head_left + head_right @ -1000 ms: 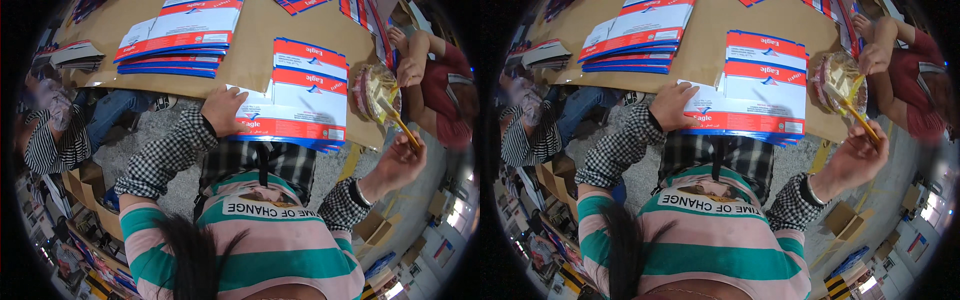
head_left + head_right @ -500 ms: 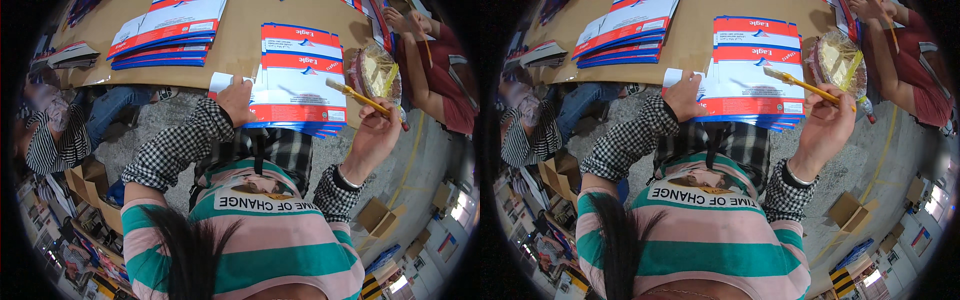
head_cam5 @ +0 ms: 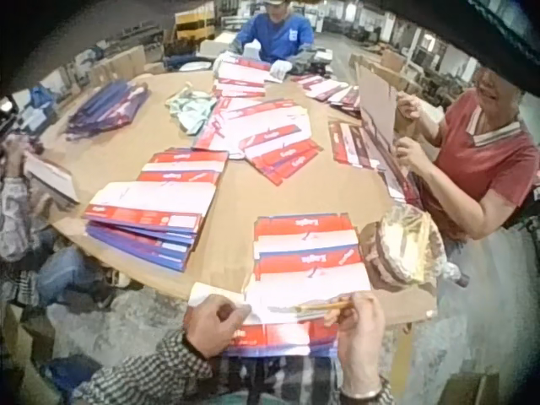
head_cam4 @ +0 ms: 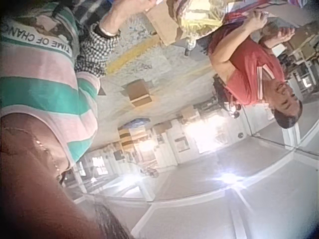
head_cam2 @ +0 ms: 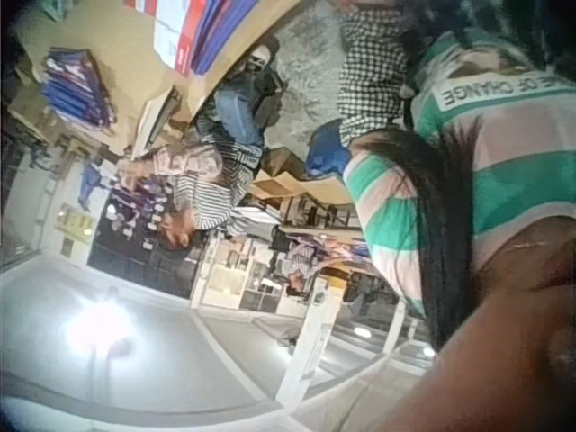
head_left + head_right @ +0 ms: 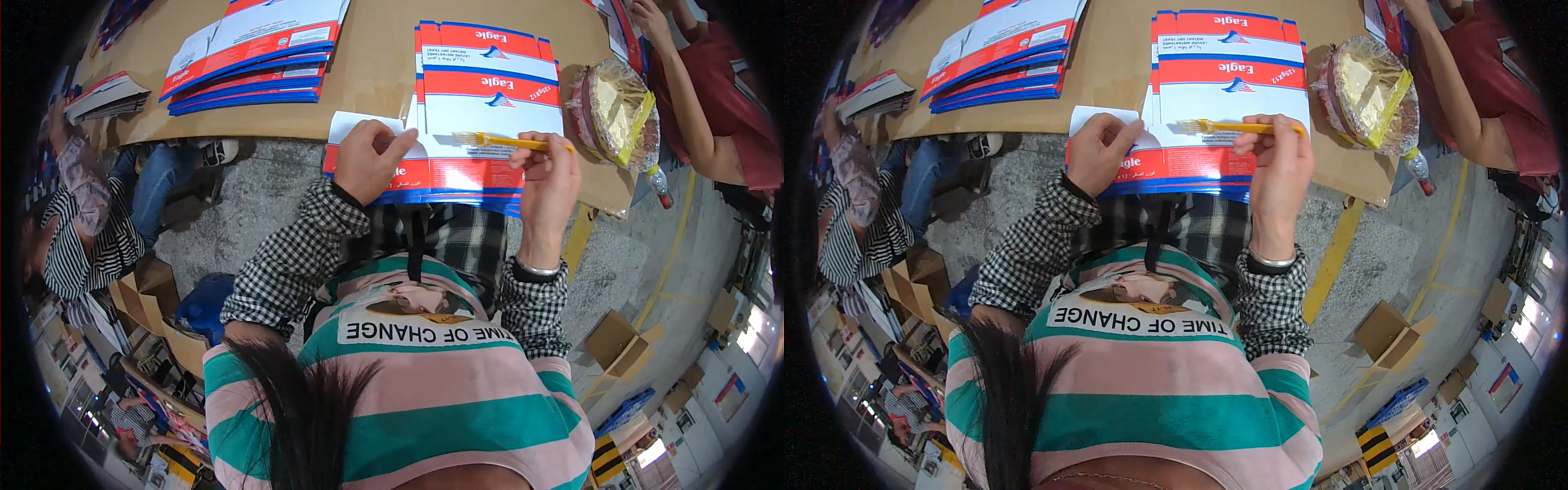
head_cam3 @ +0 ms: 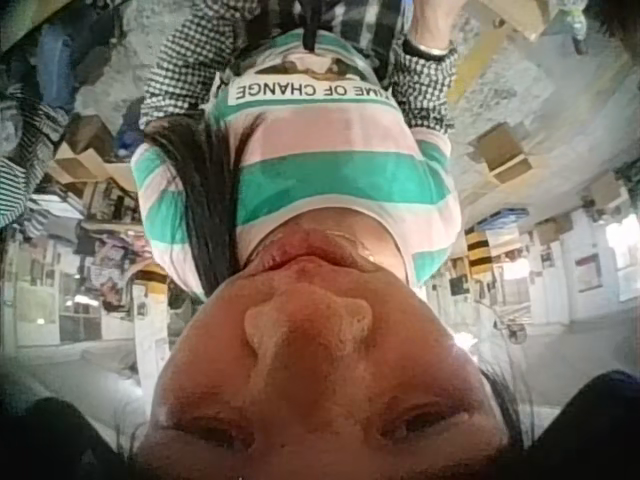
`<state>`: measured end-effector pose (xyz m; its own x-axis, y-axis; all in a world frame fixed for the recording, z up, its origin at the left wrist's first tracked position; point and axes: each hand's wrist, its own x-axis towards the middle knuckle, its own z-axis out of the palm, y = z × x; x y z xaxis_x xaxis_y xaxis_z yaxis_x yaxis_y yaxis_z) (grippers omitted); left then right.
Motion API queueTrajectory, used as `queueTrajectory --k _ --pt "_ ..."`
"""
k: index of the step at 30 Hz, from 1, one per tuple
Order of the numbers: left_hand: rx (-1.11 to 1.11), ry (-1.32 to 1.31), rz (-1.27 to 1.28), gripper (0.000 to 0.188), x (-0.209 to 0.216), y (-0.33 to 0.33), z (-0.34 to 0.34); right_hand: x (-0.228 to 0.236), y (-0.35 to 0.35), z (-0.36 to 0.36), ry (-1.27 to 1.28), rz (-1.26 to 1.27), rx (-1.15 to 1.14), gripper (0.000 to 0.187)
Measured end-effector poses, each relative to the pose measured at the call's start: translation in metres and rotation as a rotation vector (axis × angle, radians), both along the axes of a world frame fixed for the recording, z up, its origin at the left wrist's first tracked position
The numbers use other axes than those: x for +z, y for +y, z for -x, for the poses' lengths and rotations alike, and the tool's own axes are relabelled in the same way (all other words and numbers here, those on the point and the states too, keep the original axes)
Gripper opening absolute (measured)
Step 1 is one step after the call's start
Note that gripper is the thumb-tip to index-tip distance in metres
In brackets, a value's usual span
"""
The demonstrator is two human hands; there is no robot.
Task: The person assembles flat-packed cardboard boxes by applying glue to the flaps using a small brush and folding them into shape. They handle multiple boxes sequentially, stacking the finished units on the table.
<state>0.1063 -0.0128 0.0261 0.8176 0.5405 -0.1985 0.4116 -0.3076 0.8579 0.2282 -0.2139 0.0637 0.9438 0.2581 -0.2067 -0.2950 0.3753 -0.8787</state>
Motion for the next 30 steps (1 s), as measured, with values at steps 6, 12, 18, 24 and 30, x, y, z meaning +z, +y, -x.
queueTrajectory --k 6,12,18,24,30 --pt "0.212 -0.135 -0.023 0.017 -0.015 -0.017 0.003 -0.021 0.014 0.006 0.079 0.009 0.045 0.016" --pt "0.173 -0.323 -0.040 0.012 -0.029 -0.017 0.017 -0.031 0.019 0.012 0.103 0.008 0.117 0.018" --pt "0.149 -0.324 0.003 0.014 -0.024 -0.016 0.019 -0.036 0.018 0.019 0.121 0.025 0.153 0.019" --pt "0.149 -0.326 0.012 0.014 -0.023 -0.016 0.019 -0.041 0.013 0.023 0.109 0.045 0.211 0.018" --pt "0.151 -0.351 0.005 0.013 -0.022 -0.016 0.019 -0.036 0.013 0.022 0.120 0.024 0.239 0.017"
